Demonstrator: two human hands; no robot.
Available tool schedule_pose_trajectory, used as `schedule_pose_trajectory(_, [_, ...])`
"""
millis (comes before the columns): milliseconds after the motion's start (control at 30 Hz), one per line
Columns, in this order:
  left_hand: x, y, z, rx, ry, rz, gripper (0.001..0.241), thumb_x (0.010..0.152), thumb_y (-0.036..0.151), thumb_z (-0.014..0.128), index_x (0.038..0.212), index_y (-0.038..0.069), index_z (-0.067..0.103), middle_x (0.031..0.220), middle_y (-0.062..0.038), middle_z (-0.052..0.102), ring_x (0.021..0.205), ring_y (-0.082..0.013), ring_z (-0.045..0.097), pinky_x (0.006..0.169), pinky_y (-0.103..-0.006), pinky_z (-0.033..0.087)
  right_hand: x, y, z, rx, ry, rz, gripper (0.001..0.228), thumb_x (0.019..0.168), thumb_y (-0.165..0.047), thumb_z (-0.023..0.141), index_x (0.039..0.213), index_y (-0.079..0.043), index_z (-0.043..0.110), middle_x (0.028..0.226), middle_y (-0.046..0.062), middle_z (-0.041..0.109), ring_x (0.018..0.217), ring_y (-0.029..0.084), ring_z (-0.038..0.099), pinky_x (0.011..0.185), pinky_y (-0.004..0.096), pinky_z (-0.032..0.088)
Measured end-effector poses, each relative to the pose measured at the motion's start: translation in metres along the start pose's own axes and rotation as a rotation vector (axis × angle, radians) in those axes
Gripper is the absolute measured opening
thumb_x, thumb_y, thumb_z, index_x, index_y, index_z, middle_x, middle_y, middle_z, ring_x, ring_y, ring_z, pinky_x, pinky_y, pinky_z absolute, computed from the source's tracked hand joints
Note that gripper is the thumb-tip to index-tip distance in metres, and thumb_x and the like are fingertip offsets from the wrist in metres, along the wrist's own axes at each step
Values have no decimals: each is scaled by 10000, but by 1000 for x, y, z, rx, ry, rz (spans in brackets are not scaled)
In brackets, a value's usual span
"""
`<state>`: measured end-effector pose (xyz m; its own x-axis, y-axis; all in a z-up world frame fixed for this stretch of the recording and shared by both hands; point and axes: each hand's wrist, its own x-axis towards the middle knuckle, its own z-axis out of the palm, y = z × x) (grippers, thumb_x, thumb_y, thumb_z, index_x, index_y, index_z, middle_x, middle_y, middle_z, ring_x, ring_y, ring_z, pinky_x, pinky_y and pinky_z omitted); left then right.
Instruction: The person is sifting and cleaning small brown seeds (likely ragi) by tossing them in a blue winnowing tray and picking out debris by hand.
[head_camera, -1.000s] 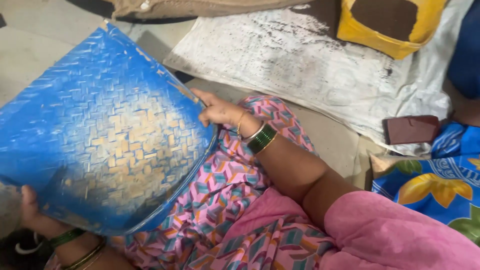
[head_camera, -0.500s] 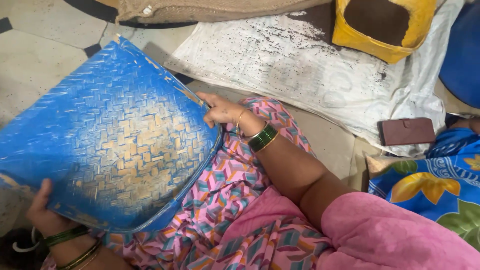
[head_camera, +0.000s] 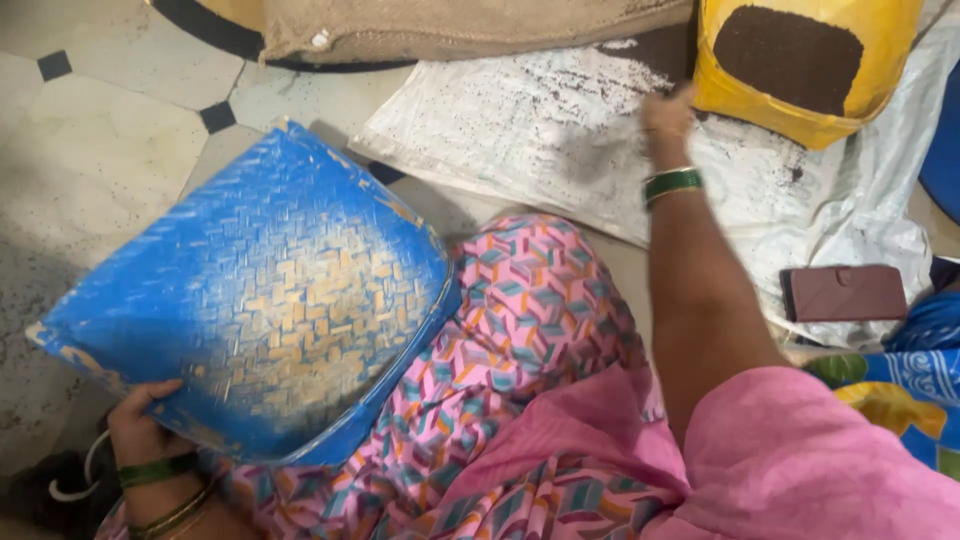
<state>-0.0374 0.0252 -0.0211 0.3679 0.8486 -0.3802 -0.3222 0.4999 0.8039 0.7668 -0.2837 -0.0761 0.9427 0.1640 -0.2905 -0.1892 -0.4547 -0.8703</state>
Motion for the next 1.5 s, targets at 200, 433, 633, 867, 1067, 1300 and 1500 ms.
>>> schedule_pose_trajectory(200, [11,-5,-19,122,60,-56,410,896,81,614,1297,2,638,1200,-108,698,1042,-286,680,964,-411,548,101,30,-109,-551,326,-137,702,1019,-385,457,1556,-13,198,1071,336,656,993,498,634,892,552,487])
schedule_pose_trajectory(433, [7,6,2,199,99,-207,445,890,152,557,1290,-38,595,1149,-172,682,988,-317,682,887,-473,553,44,47,-109,-506,419,-213,377,1114,-379,437,1208,-40,572,1107,276,687,1031,449,663,906,528,516])
schedule_pose_trajectory(633, [13,0,-26,201,104,-135,417,948,115,542,1314,-86,547,1218,-189,652,1062,-319,666,953,-461,546,-27,69,-121,-394,641,-299,467,976,-388,632,1201,7,523,1090,294,661,994,465,648,882,542,503])
schedule_pose_trajectory(867, [15,-2,-34,131,-15,-195,390,919,128,552,1251,-70,605,1151,-199,690,994,-322,695,871,-463,575,8,132,-157,930,565,120,770,898,-497,751,1421,11,503,1313,243,711,1098,402,761,688,506,496])
schedule_pose_trajectory(1067, [35,-2,-105,578,136,245,247,946,192,582,980,-47,635,920,-179,668,708,-258,626,609,-307,502,-3,78,-162,883,-60,274,596,965,-314,446,1466,-16,321,1452,323,469,1196,522,588,918,635,573])
schedule_pose_trajectory(1300, [14,-2,-140,174,79,41,358,1060,284,521,1162,-9,699,1059,-165,713,931,-274,695,822,-363,583,6,102,-128,1189,-145,264,522,945,-105,372,1396,157,355,1416,400,504,1236,628,594,965,699,522])
schedule_pose_trajectory(1500, [-24,6,-34,345,16,210,287,962,109,577,1216,-10,640,1079,-119,674,891,-217,659,802,-317,542,-117,43,-82,1039,-12,120,231,896,-46,513,1081,90,491,1149,278,564,1107,545,600,807,697,561])
